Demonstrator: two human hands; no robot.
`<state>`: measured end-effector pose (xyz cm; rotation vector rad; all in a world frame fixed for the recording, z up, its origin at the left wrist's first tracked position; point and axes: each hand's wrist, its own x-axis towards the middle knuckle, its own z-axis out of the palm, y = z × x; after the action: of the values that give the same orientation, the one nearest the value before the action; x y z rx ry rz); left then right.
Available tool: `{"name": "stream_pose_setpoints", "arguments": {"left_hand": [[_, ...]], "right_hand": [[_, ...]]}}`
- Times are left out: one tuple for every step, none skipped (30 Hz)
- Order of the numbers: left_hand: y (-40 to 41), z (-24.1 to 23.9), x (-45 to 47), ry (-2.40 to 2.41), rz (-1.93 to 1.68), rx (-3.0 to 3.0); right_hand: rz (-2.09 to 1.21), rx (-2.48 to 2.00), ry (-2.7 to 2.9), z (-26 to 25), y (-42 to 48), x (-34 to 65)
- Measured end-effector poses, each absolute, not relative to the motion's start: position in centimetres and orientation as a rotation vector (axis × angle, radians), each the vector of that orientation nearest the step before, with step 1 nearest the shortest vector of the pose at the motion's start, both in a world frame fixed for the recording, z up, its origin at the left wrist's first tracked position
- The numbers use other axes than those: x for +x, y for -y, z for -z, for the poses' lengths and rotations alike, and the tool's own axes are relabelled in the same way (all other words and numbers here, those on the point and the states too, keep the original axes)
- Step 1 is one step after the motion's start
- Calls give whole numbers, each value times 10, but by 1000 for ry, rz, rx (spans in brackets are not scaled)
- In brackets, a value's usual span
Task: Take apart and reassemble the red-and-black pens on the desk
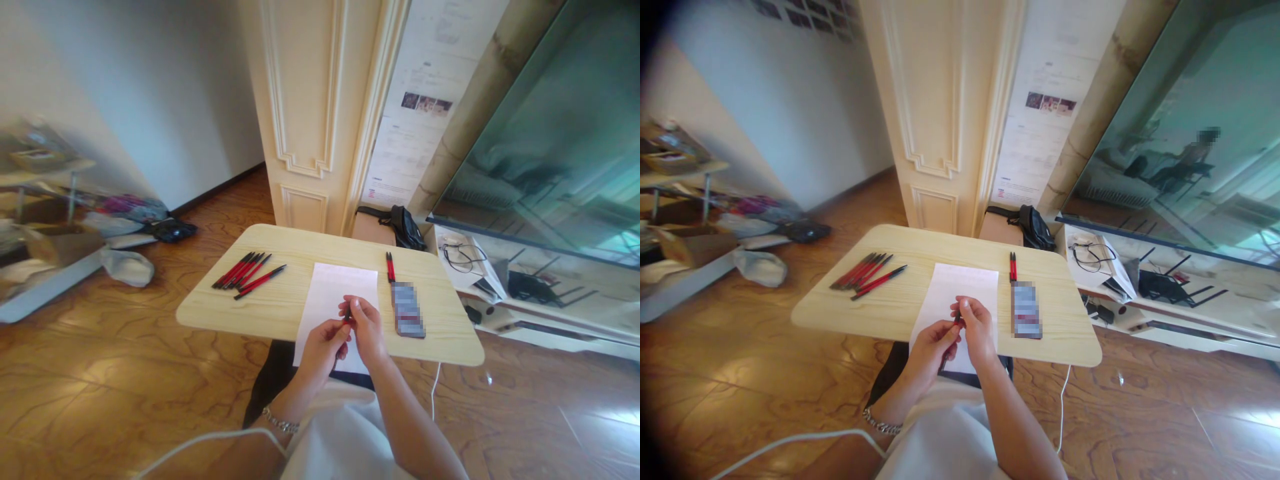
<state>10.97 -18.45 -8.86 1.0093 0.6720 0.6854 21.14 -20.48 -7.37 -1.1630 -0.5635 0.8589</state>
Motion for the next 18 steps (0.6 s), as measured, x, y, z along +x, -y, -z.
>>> {"name": "stream_pose_setpoints", "arguments": {"left_hand": [[184, 90, 109, -680, -682, 1035], [184, 91, 109, -679, -673, 1044], [184, 92, 108, -667, -655, 1035], [185, 92, 107, -644, -631, 1009], [186, 92, 106, -617, -605, 972], [187, 92, 106, -594, -586, 931], [188, 91, 106, -577, -577, 896], [189, 91, 106, -568, -579, 872], [189, 91, 106, -567, -590, 862], [188, 91, 106, -570, -604, 868], [188, 92, 106, -577, -616, 883], [187, 93, 106, -585, -621, 902], [186, 94, 106, -592, -622, 921], [186, 94, 106, -600, -623, 937], [185, 95, 106, -605, -621, 948], [185, 95, 106, -606, -616, 953], [186, 94, 105, -601, -609, 951], [187, 93, 105, -597, -608, 944]], "right_hand": [[-827, -1181, 570, 75, 205, 212], [-826, -1180, 567, 76, 206, 212], [-858, -1163, 557, 77, 207, 213], [-920, -1135, 543, 78, 208, 213], [-998, -1102, 527, 78, 208, 213], [-1074, -1069, 513, 78, 209, 214], [-1131, -1043, 504, 78, 209, 214], [-1160, -1028, 502, 77, 209, 214], [-1154, -1028, 505, 76, 209, 214], [-1118, -1043, 514, 75, 208, 215], [-1065, -1068, 527, 75, 207, 215], [-1007, -1099, 544, 74, 207, 215], [-950, -1130, 559, 74, 206, 215], [-905, -1155, 572, 75, 205, 215], [-879, -1170, 579, 75, 205, 216], [-878, -1172, 579, 77, 205, 216], [-901, -1160, 570, 78, 206, 217], [-945, -1138, 556, 79, 206, 217]]}}
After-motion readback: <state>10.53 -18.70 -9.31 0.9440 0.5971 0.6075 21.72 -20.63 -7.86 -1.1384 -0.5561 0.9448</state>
